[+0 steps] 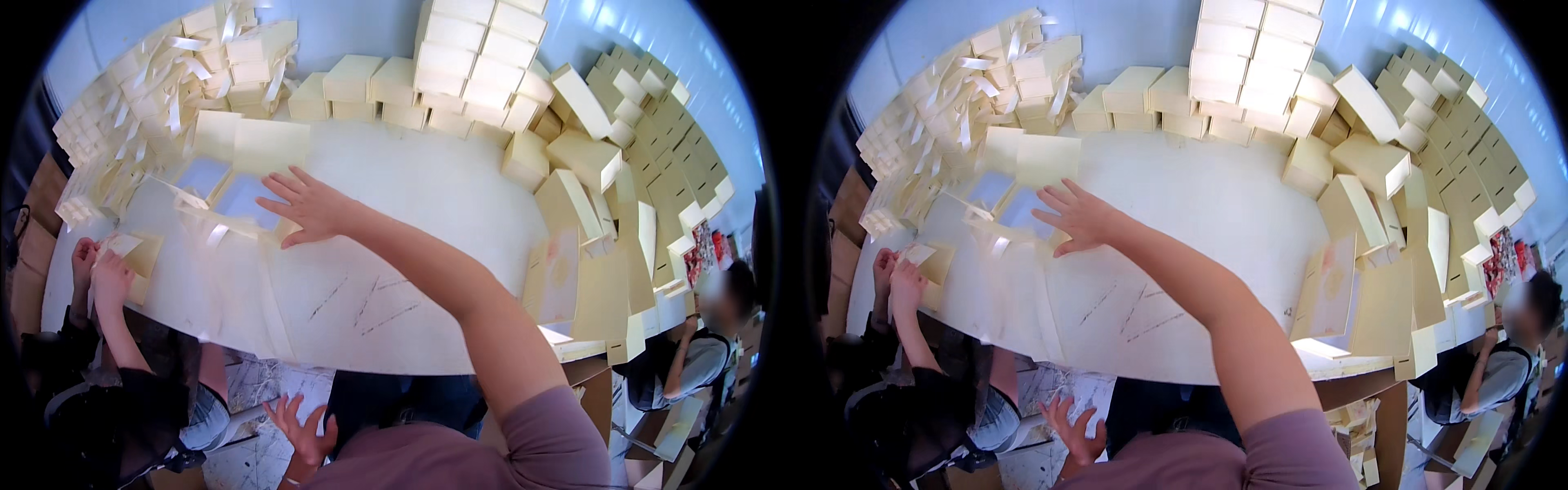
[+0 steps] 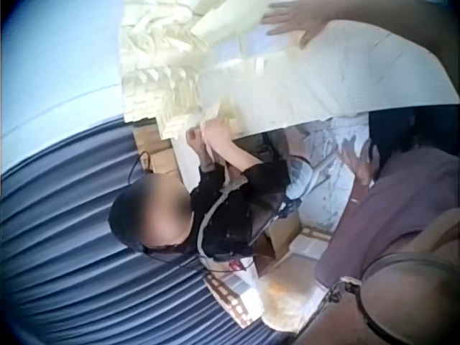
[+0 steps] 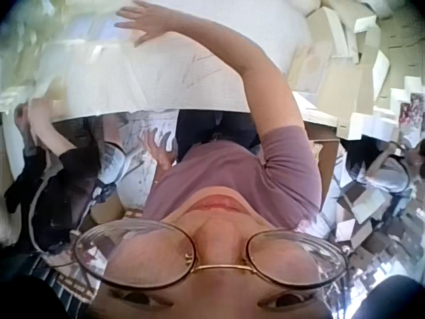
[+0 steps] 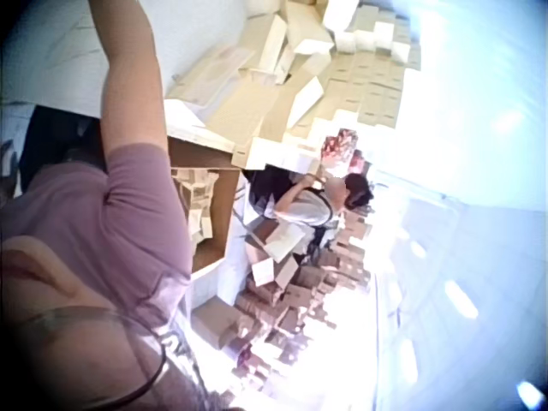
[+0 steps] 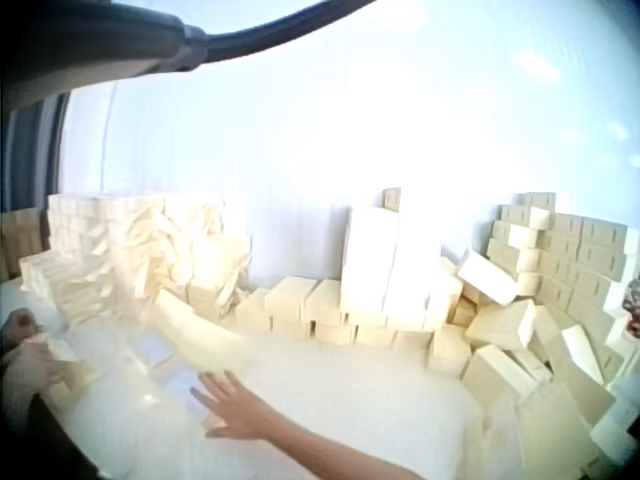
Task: The person repeatedly picks up small beige cardboard boxes, opens them, places a white ribbon inside, and closes them. The person handles the boxes one at a time and stacks the finished boxes on the table.
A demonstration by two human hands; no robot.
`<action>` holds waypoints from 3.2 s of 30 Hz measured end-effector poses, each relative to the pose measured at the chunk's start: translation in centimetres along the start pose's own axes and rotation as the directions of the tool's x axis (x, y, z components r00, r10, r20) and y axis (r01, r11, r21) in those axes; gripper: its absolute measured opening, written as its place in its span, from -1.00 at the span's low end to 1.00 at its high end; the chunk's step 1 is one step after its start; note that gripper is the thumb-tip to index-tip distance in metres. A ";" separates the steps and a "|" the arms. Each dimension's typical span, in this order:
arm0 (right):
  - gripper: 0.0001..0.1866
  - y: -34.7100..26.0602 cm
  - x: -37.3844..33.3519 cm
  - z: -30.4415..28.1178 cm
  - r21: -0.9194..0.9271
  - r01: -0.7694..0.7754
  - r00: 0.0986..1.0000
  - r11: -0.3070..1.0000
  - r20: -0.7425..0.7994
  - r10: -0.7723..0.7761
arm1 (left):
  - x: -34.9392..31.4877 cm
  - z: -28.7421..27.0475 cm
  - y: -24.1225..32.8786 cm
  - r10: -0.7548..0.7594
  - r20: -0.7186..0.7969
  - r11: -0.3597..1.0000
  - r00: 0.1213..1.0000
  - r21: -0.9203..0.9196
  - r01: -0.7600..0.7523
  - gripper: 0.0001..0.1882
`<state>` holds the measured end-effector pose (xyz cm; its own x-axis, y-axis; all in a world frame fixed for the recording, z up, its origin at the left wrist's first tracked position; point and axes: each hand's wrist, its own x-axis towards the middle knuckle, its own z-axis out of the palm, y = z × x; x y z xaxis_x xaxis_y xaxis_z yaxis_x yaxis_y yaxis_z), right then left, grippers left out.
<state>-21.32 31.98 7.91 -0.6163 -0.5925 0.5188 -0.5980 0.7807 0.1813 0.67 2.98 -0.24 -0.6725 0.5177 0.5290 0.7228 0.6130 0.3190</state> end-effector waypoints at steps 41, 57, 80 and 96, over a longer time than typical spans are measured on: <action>-0.82 3.0 -14.8 -18.0 0.350 -0.913 0.188 -0.208 0.816 0.546 | 11.0 5.9 5.5 0.149 -0.253 0.797 0.956 -0.542 -0.268 -0.80; -0.37 -6.5 -14.0 -13.6 0.553 -0.754 0.065 -0.355 0.600 0.798 | 22.5 4.4 13.8 0.207 0.728 0.896 0.654 0.127 -0.426 -0.31; -0.65 -1.6 -18.8 -20.6 0.287 -0.800 0.587 0.526 0.550 0.594 | 17.1 2.7 3.0 -0.229 0.695 -0.138 0.681 -0.716 0.684 -0.66; -0.79 -9.5 -13.8 -14.5 0.035 -0.394 0.606 0.918 0.761 0.232 | 19.7 2.0 4.4 -0.137 0.652 0.103 0.746 -0.739 0.665 -0.44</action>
<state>0.34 35.63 11.16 -0.9020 -0.3295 -0.2790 -0.3239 0.9437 -0.0673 -9.67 17.03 10.03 -0.7045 0.6909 -0.1622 -0.2555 -0.0337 0.9662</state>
